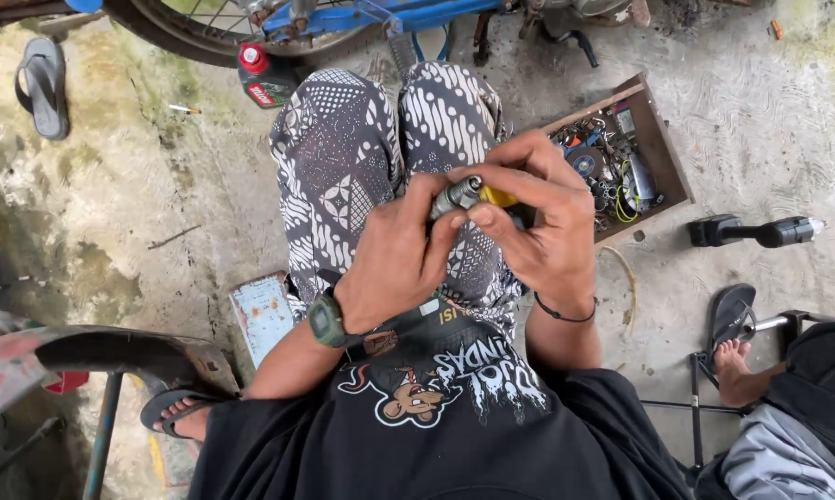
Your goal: Cleaning and adjusting a motorcycle spark plug using a small hand tool while sitting on the ground.
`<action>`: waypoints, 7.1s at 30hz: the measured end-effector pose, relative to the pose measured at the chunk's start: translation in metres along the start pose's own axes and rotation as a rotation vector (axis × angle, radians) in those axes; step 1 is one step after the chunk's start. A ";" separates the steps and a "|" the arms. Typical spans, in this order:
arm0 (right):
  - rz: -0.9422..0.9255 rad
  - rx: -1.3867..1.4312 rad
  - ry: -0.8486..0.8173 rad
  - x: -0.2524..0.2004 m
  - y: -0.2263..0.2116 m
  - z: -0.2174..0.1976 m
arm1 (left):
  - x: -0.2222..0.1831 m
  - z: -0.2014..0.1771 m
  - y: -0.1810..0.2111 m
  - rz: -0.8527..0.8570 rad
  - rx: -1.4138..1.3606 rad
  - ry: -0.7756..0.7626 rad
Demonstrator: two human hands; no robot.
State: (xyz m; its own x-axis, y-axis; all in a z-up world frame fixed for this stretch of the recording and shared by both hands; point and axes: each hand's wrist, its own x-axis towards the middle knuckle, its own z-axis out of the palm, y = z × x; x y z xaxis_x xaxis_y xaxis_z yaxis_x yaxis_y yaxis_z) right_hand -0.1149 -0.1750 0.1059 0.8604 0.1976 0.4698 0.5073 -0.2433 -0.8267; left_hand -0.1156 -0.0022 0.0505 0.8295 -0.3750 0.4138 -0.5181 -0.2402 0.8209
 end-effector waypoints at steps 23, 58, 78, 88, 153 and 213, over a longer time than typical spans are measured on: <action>-0.086 0.229 -0.211 -0.048 -0.020 0.008 | -0.072 -0.012 0.024 -0.426 -1.750 -0.531; -0.047 -0.322 0.038 -0.072 -0.065 0.019 | -0.060 -0.022 0.056 0.010 -0.273 -0.100; -0.058 -0.157 -0.151 -0.080 -0.052 -0.005 | -0.063 -0.016 0.034 -0.668 -1.875 -0.909; -0.092 -0.240 -0.127 -0.075 -0.073 0.006 | -0.069 -0.021 0.072 -0.155 -0.842 -0.350; -0.068 -0.281 0.072 -0.090 -0.073 0.026 | -0.083 0.000 0.040 0.252 -0.064 0.149; -0.062 -0.256 0.083 -0.090 -0.070 0.030 | -0.079 -0.006 0.052 0.024 -0.355 0.088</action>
State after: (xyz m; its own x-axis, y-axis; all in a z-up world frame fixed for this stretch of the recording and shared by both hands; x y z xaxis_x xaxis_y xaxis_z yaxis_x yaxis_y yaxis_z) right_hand -0.2297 -0.1471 0.1119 0.8228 0.1442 0.5497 0.5463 -0.4669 -0.6953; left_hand -0.2072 0.0200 0.0627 0.8405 -0.2949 0.4545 -0.4461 0.0991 0.8895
